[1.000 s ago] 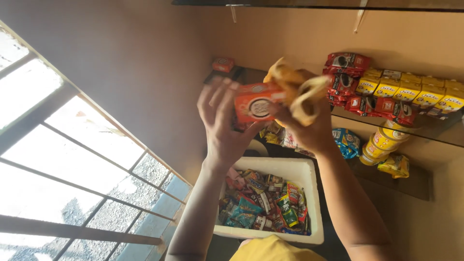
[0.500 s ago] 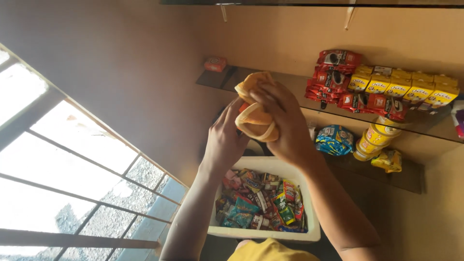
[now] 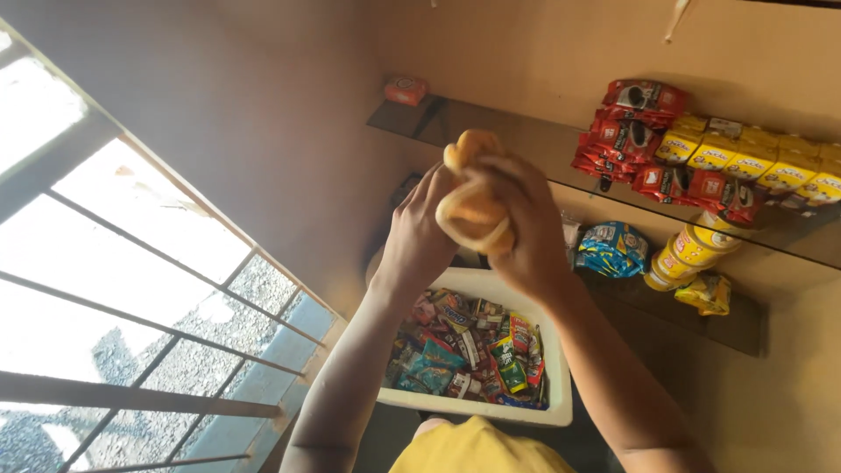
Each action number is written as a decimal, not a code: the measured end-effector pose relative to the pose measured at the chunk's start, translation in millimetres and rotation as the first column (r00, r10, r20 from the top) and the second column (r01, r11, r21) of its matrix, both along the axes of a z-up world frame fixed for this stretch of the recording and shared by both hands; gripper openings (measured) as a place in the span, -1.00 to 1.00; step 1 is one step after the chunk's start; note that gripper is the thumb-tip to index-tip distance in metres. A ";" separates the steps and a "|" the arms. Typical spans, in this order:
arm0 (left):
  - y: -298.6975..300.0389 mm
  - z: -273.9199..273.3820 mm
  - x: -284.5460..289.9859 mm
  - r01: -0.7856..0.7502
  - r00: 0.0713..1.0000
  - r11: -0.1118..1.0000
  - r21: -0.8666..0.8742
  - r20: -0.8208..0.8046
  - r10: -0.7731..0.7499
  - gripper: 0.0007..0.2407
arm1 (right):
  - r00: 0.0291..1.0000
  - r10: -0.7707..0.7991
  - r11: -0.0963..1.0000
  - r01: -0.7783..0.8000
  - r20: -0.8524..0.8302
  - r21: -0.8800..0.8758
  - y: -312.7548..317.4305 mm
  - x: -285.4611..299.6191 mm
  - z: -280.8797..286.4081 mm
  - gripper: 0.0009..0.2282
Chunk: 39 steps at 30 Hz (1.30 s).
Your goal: Cleaning and arranging snack items on store shelves.
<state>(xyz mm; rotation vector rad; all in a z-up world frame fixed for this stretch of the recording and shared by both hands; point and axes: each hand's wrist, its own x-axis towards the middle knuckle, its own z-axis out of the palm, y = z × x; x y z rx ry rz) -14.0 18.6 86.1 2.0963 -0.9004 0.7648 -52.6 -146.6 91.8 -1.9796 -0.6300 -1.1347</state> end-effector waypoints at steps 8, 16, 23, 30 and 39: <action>-6.4 -30.5 29.7 0.146 0.461 0.303 -0.942 -0.206 -0.863 -0.64 | 0.995 -0.035 0.968 0.010 0.093 0.253 5.5 22.1 -15.8 -0.69; -35.5 12.9 17.9 0.228 0.306 -0.113 -0.967 0.181 -0.935 -0.54 | 0.951 -0.141 0.986 0.161 0.275 -0.052 21.0 6.8 12.4 -0.50; -52.2 14.4 9.6 0.084 0.303 -0.131 -0.988 0.150 -0.941 -0.61 | 0.975 -0.068 0.937 -0.009 0.210 0.349 -6.6 25.2 24.8 -0.61; -64.0 9.4 20.4 -0.208 0.304 -0.155 -0.966 0.087 -0.949 -0.57 | 0.967 0.065 0.903 -0.163 0.248 0.397 19.0 8.2 20.0 -0.61; -41.1 -3.9 42.2 0.027 -0.157 -0.290 -0.957 0.283 -0.946 -0.65 | 0.932 0.122 0.992 -0.102 0.342 -0.075 -2.9 11.9 -4.4 -0.68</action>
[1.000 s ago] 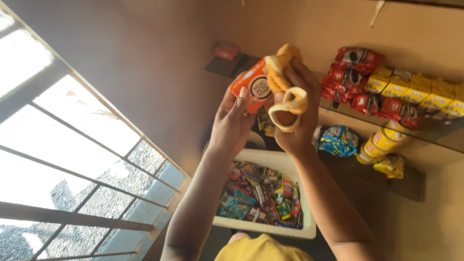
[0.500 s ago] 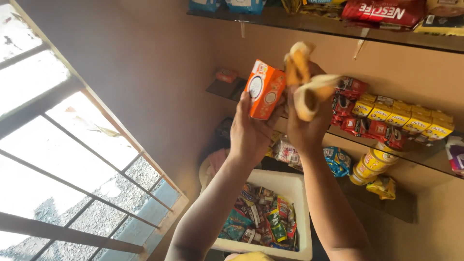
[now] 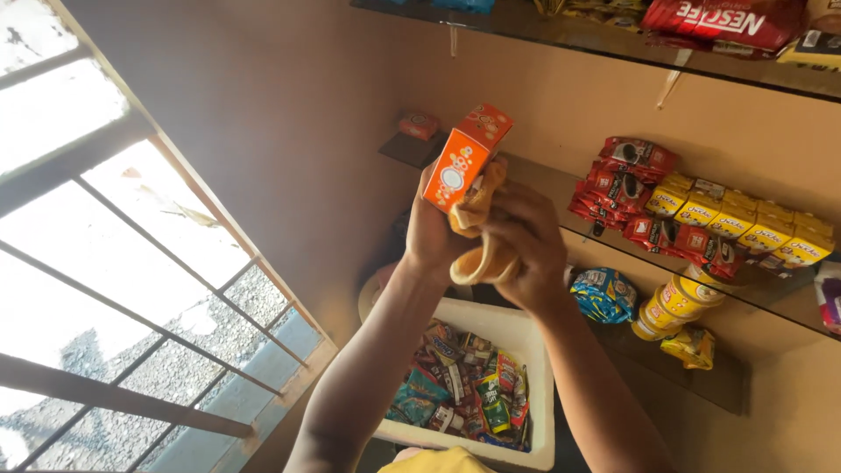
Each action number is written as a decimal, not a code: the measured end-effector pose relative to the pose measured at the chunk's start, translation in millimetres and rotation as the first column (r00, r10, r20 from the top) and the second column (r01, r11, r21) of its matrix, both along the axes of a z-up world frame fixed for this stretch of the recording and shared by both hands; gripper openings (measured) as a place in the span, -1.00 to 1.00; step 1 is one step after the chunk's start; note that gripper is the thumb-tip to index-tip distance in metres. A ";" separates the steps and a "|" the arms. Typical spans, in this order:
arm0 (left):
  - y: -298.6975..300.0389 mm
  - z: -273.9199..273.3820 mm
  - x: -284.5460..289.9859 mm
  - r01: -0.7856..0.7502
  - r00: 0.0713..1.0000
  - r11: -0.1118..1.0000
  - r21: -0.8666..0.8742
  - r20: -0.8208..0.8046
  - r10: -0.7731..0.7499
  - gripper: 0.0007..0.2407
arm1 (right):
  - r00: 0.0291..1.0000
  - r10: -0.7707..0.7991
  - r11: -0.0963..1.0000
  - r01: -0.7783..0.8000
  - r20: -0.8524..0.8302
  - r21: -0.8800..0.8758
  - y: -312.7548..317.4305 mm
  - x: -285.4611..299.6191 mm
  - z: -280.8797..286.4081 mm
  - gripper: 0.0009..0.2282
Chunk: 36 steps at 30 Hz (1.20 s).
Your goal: Cleaning and arranging snack items on store shelves.
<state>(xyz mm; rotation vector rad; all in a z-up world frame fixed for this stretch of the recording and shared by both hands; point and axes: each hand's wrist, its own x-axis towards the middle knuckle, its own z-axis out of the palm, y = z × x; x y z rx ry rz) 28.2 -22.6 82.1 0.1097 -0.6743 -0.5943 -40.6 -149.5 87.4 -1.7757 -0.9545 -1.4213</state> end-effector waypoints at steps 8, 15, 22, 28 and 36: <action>28.9 -7.7 13.1 -0.404 0.909 0.765 0.502 0.311 0.277 -0.61 | 0.819 0.468 0.707 -0.121 -0.332 0.697 -46.1 19.8 -9.4 -0.67; 47.2 21.8 -0.7 -0.672 0.739 0.282 0.684 0.598 0.310 -0.61 | 0.518 0.481 0.873 -0.205 -0.707 0.443 -58.0 -1.4 12.5 -0.18; 58.6 -58.9 25.9 -0.804 0.579 0.112 0.584 0.726 0.370 -0.48 | 0.581 0.124 0.992 -0.068 -0.805 0.104 -45.2 32.1 -45.1 -0.46; 96.9 -81.6 46.8 -0.684 0.708 0.075 0.726 0.634 0.311 -0.36 | 0.345 0.241 0.970 -0.124 -0.907 0.210 -12.1 82.0 -95.2 -0.58; 131.0 -133.7 124.7 -0.848 0.410 -0.246 0.470 0.875 0.257 -0.49 | 0.470 0.153 0.988 -0.066 -0.869 0.139 40.0 164.8 -125.1 -0.57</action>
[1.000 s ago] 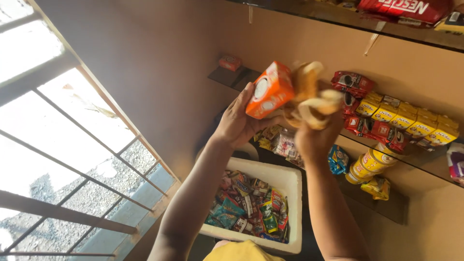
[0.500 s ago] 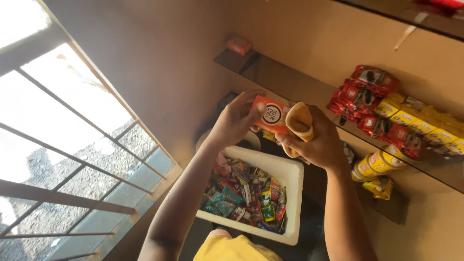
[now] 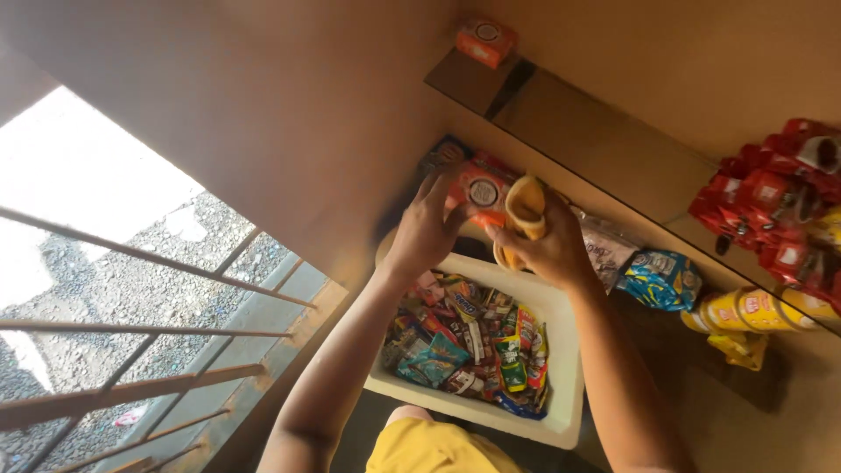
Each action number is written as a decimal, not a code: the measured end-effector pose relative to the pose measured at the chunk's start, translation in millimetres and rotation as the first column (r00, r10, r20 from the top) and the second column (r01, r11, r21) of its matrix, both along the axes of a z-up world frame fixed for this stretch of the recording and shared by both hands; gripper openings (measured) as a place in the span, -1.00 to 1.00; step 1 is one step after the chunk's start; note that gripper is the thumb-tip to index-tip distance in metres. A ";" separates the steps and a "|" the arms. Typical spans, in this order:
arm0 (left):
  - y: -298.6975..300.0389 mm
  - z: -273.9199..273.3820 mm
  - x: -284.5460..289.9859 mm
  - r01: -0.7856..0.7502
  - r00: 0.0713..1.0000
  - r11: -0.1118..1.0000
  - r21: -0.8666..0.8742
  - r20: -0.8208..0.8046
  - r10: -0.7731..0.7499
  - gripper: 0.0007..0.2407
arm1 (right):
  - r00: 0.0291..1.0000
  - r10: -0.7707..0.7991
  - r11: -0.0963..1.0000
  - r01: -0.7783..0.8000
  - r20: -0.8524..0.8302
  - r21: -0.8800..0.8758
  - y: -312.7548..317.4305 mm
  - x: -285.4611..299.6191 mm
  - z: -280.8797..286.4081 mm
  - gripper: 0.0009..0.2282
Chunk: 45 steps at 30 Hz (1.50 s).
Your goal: Cleaning and arranging snack items on store shelves.
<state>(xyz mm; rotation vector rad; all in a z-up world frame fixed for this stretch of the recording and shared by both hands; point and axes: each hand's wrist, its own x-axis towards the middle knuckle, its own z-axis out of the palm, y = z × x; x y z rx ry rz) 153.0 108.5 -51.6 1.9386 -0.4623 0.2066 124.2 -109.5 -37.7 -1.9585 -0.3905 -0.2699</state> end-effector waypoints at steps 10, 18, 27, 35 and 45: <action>-3.1 -30.7 185.2 -0.044 0.935 0.997 0.067 0.354 0.018 -0.50 | 0.964 -0.224 0.941 0.252 0.141 -0.227 12.0 153.4 -5.1 -0.51; -8.2 -48.2 263.0 -0.014 0.964 0.995 0.096 0.266 -0.012 -0.52 | 0.959 -0.231 0.917 0.271 0.165 -0.292 16.5 219.4 -9.0 -0.49; -26.4 -74.1 280.9 -0.083 0.906 0.997 0.002 0.418 0.074 -0.54 | 0.918 -0.349 0.878 0.391 0.190 -0.277 28.8 226.9 -11.7 -0.46; -16.4 -42.6 273.5 -0.194 0.879 0.947 0.257 0.474 0.051 -0.64 | 0.875 -0.435 0.828 0.482 0.211 -0.288 40.0 224.8 -3.2 -0.49; -8.8 -37.8 266.6 -0.094 0.928 0.979 0.181 0.373 0.020 -0.68 | 0.855 -0.450 0.826 0.508 0.257 -0.244 39.4 224.3 -15.9 -0.57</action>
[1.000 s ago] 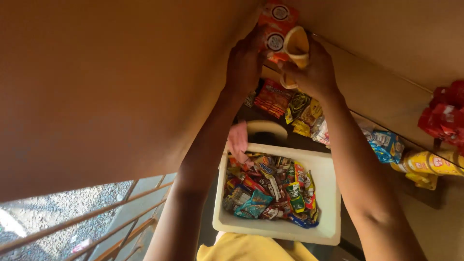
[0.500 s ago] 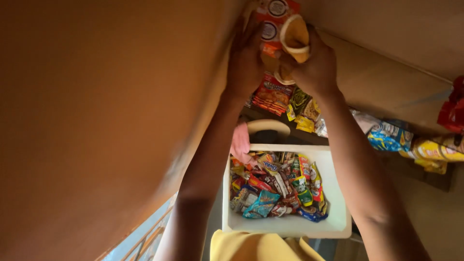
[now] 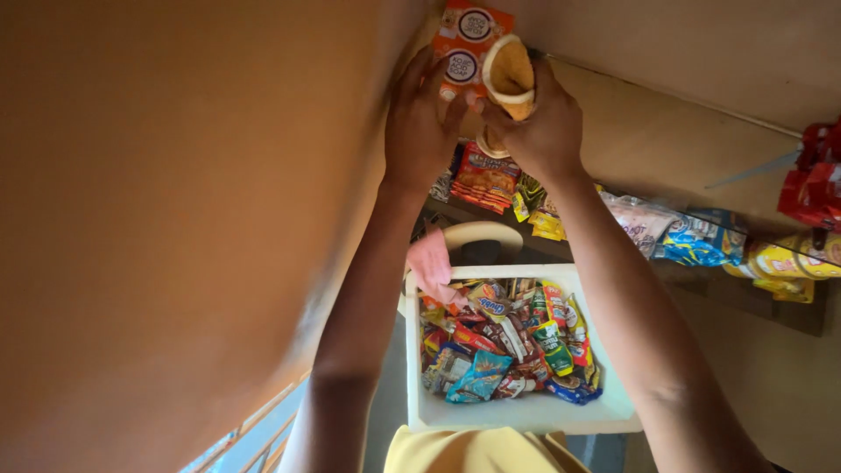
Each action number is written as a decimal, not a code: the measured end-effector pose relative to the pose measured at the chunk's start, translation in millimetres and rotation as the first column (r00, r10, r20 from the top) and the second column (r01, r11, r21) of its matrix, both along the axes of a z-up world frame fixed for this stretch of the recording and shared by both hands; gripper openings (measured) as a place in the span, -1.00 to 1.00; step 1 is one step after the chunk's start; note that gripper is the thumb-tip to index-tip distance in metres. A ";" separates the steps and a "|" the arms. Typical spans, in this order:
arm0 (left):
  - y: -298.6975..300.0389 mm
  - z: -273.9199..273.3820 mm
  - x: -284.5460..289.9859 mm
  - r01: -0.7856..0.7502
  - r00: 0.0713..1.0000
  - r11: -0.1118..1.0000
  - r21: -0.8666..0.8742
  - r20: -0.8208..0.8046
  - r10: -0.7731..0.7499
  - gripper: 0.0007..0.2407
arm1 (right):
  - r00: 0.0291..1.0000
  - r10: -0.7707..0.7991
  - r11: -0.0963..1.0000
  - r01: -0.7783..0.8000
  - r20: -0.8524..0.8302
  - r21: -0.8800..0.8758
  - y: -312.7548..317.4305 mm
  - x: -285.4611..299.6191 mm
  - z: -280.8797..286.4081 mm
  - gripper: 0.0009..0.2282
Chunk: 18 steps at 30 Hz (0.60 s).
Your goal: Cleaning and arranging snack items on store shelves.
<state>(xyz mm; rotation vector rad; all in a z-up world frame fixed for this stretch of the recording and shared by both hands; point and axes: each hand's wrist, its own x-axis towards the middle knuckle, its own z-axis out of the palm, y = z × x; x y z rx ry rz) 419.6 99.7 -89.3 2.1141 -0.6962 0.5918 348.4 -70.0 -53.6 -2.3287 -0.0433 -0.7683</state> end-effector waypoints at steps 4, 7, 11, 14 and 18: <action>-1.2 -7.5 -2.6 0.005 1.000 1.000 -0.001 0.010 -0.005 -0.52 | 1.000 -0.007 1.000 0.007 0.020 -0.010 -0.1 -1.2 -1.6 -0.55; -2.2 -15.5 -2.0 -0.015 1.000 1.000 -0.006 0.018 0.015 -0.52 | 0.999 0.022 0.999 -0.023 0.043 0.029 -1.6 -1.1 -6.2 -0.55; -8.5 -16.3 -7.0 -0.068 0.996 0.997 -0.024 0.060 0.070 -0.48 | 0.999 -0.003 1.000 0.003 0.034 0.018 0.2 -1.5 -1.4 -0.50; -10.0 -21.7 -7.3 -0.027 0.999 0.997 -0.067 0.018 0.028 -0.50 | 0.999 0.004 1.000 -0.004 0.047 0.008 -1.3 0.2 -6.9 -0.53; -3.0 -22.2 -2.9 0.015 1.000 0.997 -0.070 0.014 -0.014 -0.46 | 0.990 0.092 0.995 -0.089 0.104 -0.036 -10.0 3.5 -8.3 -0.56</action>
